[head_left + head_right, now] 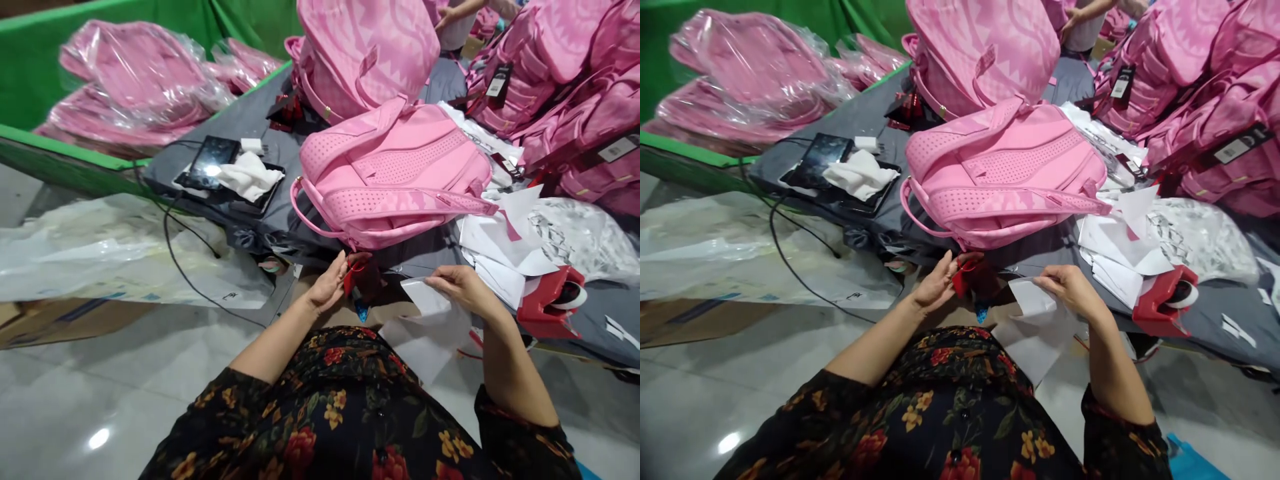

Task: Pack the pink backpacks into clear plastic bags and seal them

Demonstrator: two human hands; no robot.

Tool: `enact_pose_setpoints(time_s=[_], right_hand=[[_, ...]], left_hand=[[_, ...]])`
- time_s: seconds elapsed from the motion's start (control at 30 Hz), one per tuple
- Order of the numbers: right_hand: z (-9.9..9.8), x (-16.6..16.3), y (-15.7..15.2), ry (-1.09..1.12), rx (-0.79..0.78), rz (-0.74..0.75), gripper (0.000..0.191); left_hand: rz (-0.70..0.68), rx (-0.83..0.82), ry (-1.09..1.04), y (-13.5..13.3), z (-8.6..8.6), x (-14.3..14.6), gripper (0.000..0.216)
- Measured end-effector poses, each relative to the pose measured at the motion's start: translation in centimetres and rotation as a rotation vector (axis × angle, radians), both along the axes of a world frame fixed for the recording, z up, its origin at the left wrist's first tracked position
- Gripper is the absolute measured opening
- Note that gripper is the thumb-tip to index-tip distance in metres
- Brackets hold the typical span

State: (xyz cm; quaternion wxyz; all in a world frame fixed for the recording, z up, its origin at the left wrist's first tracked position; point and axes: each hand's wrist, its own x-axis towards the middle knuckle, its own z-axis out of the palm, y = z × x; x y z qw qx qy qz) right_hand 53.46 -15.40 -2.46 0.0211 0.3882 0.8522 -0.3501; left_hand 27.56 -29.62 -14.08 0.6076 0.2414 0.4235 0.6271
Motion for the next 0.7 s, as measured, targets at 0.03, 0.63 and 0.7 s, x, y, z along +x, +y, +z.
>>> enact_pose_setpoints(time_s=[0.03, 0.63, 0.7], right_hand=[[0.0, -0.5, 0.6, -0.053, 0.071, 0.024, 0.047], [-0.9, -9.2, -2.3, -0.717, 0.440, 0.228, 0.031], [-0.7, -9.4, -2.3, -0.667, 0.395, 0.262, 0.028]], left_hand=[[0.000, -0.013, 0.088, 0.1, -0.3, -0.4, 0.066], [0.380, -0.045, 0.516, 0.2, -2.1, -1.5, 0.048], [0.345, 0.012, 0.476, 1.0, -1.8, -1.1, 0.049]])
